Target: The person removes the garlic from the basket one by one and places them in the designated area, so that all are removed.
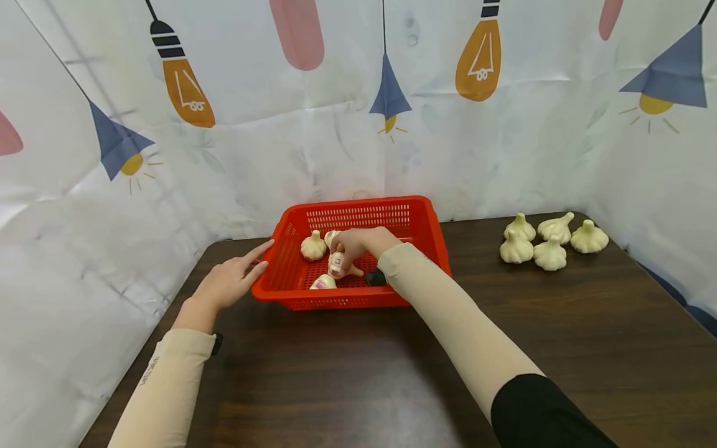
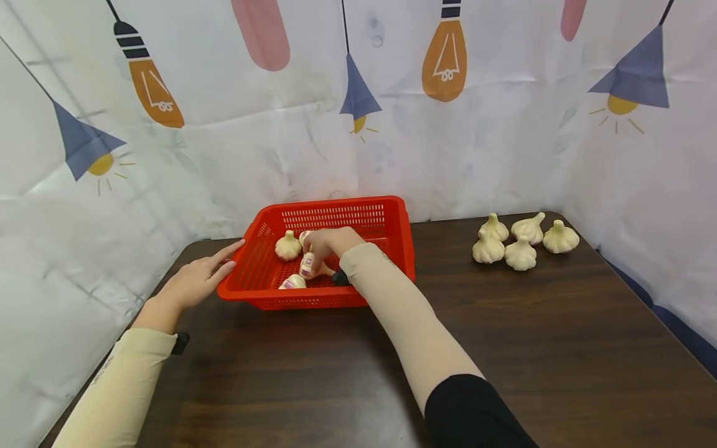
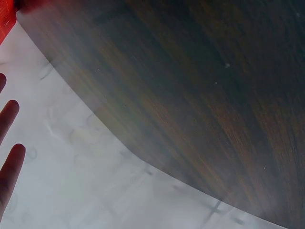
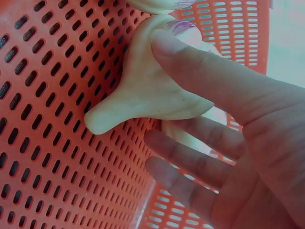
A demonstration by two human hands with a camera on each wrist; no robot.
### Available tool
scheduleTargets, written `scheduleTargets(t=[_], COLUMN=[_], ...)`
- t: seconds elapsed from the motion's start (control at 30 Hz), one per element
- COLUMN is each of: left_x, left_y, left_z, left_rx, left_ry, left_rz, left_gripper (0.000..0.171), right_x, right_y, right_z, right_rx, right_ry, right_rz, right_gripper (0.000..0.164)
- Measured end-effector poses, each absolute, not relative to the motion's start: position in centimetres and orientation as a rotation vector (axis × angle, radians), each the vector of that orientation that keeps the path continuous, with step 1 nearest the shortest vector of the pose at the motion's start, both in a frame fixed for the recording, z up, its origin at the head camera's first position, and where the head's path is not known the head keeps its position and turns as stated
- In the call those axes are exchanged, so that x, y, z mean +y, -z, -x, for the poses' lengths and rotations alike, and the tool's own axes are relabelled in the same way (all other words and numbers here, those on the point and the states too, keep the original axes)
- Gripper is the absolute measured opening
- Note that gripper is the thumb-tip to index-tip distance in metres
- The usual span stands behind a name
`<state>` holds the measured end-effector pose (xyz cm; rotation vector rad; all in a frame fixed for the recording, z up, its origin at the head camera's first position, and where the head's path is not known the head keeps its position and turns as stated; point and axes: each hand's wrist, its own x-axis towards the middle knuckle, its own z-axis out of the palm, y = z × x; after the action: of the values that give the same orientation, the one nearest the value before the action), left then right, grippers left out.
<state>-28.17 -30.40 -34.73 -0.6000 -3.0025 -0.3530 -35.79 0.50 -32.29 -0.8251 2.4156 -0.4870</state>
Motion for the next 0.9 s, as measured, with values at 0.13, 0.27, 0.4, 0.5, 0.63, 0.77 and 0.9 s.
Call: scheduleTargets(t=[0.13,0.27,0.4,0.5,0.63,0.77,0.9], left_x=[-30.3,-30.2,-30.2,-30.3,-30.2,-30.2,-30.2], left_y=[34.8,34.8,34.8,34.6,34.5,34.5,34.5], left_z=[28.1,28.0,28.2,28.1,28.1,28.0,27.9], left_rx=[-3.0,-2.998,-3.004,-3.004,-2.994,-2.988,-2.992], left_ry=[0.362,0.369,0.364,0.365,0.371,0.378,0.374], left_rz=[0.594,0.594,0.593,0.596,0.609,0.607,0.601], left_gripper=[0.062,0.062,0.062,0.062,0.061,0.061,0.061], right_x=[0.7,1.0,1.5,1.8,2.2,2.5,3.0], right_y=[32.5,32.5,32.2,31.7,31.0,30.5,29.7], right_z=[36.0,36.3,36.4,36.3,36.1,35.9,35.5], right_rx=[2.441,2.471,2.488,2.493,2.506,2.511,2.528], right_ry=[0.484,0.488,0.56,0.606,0.6,0.609,0.617], right_rz=[0.839,0.857,0.871,0.883,0.906,0.934,0.962], right_gripper=[0.057,0.056,0.055,0.056,0.056,0.055,0.053])
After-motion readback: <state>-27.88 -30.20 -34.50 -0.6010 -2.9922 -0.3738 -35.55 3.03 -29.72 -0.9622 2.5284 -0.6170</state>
